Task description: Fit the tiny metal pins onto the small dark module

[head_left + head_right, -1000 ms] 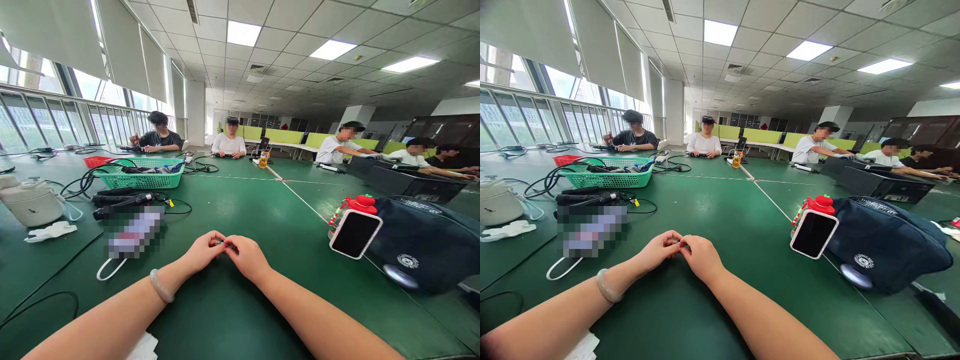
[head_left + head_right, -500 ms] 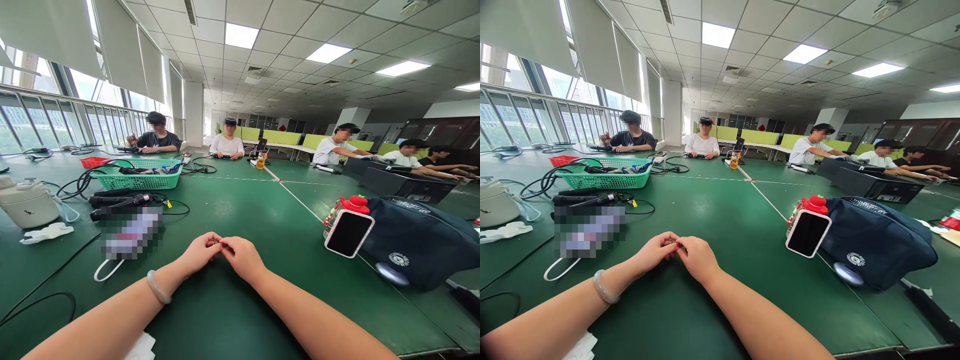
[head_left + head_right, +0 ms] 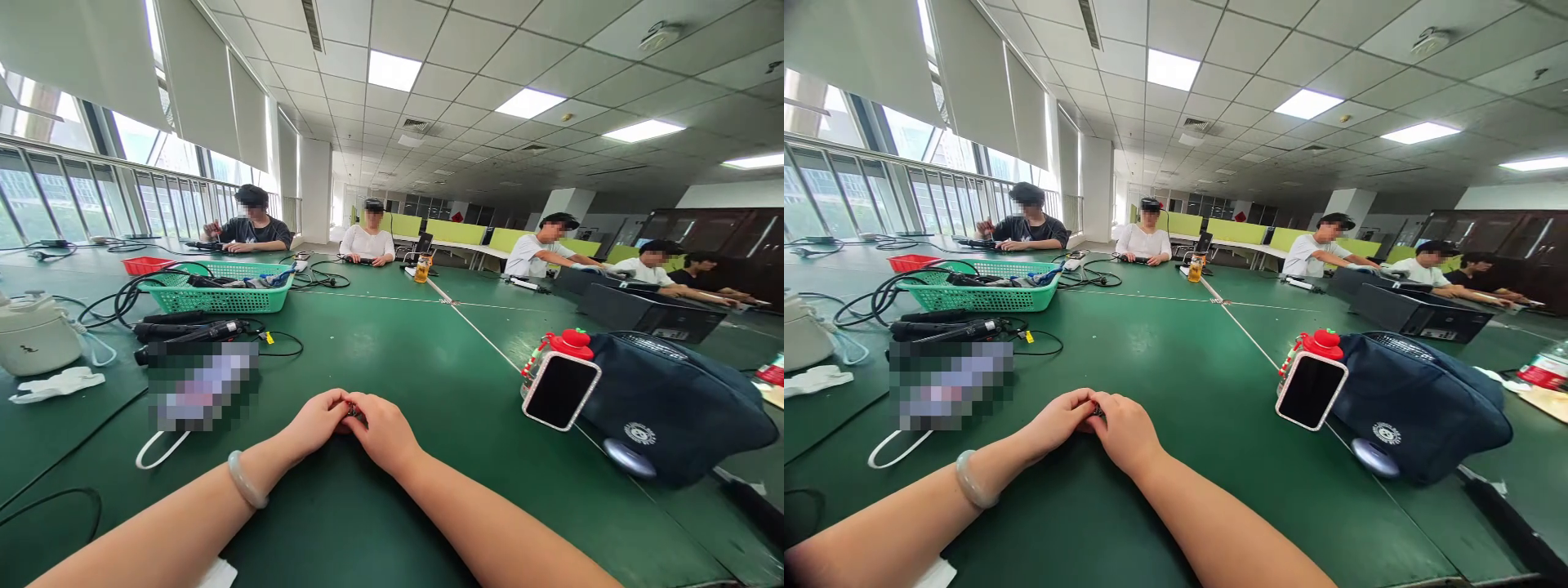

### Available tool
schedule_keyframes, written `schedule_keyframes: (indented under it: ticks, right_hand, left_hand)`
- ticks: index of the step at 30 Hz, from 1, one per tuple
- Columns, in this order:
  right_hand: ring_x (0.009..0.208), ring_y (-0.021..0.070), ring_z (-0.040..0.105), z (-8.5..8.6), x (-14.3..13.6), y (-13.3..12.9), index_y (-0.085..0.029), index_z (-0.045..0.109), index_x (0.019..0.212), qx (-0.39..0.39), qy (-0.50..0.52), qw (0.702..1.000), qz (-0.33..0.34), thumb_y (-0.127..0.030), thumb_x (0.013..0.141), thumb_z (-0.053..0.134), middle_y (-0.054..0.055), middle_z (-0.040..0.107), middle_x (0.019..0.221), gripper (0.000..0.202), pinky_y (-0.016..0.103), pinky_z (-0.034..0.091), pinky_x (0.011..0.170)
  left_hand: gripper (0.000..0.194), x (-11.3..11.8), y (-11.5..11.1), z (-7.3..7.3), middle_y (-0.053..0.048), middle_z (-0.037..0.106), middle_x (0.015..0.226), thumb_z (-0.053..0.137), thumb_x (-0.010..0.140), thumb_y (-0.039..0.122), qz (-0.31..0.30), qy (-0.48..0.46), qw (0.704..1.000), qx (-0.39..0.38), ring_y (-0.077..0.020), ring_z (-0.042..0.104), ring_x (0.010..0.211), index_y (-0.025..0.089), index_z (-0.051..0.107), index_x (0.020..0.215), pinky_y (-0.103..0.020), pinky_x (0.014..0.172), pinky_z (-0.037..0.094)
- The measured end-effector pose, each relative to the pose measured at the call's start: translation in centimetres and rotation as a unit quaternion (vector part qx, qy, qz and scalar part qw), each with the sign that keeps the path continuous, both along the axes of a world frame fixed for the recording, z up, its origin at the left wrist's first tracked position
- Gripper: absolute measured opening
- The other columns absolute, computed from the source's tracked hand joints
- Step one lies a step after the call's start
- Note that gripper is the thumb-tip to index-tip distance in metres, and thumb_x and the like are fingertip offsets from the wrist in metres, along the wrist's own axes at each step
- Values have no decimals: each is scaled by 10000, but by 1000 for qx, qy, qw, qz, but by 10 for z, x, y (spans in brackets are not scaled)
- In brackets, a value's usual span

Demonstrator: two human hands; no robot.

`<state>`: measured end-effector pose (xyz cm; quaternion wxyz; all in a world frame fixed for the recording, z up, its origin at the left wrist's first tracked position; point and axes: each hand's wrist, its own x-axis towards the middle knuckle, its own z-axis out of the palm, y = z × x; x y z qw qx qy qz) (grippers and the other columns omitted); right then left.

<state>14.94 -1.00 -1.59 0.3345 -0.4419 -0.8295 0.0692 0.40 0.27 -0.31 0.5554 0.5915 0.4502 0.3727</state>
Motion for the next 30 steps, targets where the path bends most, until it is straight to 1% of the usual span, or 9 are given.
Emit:
schedule_keyframes:
  ticks: [10,17,20,21,23,25,26,27,30]
  right_hand:
    - [878,177,566,-3,-3,1,-198,503,1126,19,-31,999,-3,-217,820,501,46,620,949,306,295,447,788]
    - [820,183,565,2,-6,-1,-212,522,1106,12,-38,999,7,-360,793,566,41,620,875,350,296,448,746]
    - [875,194,550,14,13,11,-216,481,1169,26,21,999,34,-446,749,596,54,606,954,492,335,433,818]
    - [887,195,546,18,27,18,-215,466,1186,30,61,998,13,-457,753,581,61,596,986,509,348,428,834]
    - [812,181,558,23,63,38,-202,435,1202,14,185,978,-98,-482,782,516,72,590,978,512,346,460,775]
    - [771,170,575,21,105,58,-183,388,1209,-48,336,915,-220,-498,812,438,89,577,990,509,319,490,705]
    - [758,159,586,17,125,66,-182,378,1198,-97,387,883,-249,-490,837,378,94,570,995,475,301,500,683]
    - [751,149,596,11,141,72,-187,390,1171,-147,403,869,-248,-480,861,310,92,572,981,433,285,505,676]
    - [670,150,605,-5,166,79,-169,505,1000,-194,370,879,-231,-437,868,302,79,611,812,361,279,505,629]
  left_hand:
    - [203,-1,-7,4,-14,648,791,629,638,249,-4,-97,993,-72,-114,579,694,149,612,813,-244,705,455]
    - [233,-4,-7,5,-43,663,820,647,621,235,-7,-93,992,-86,-130,606,715,128,608,824,-265,723,480]
    - [225,-10,-2,8,-75,657,890,587,683,220,26,-41,997,-60,-146,626,778,117,590,884,-268,749,493]
    - [219,-14,2,8,-80,654,905,559,707,211,47,-4,998,-41,-147,632,791,118,582,903,-267,757,496]
    - [203,-25,9,9,-83,654,926,504,745,196,82,109,990,23,-155,641,799,127,579,921,-268,753,500]
    - [228,-39,17,10,-83,663,919,449,772,181,104,268,951,111,-178,643,799,147,593,947,-296,758,488]
    - [244,-46,20,10,-91,673,898,430,778,168,116,355,916,147,-201,636,826,151,601,952,-322,778,473]
    - [265,-52,22,11,-105,671,931,409,785,155,124,422,881,174,-226,622,880,151,601,967,-345,798,458]
    - [323,-67,26,15,-126,650,1012,355,792,108,136,548,802,196,-241,597,955,148,574,1026,-341,803,446]
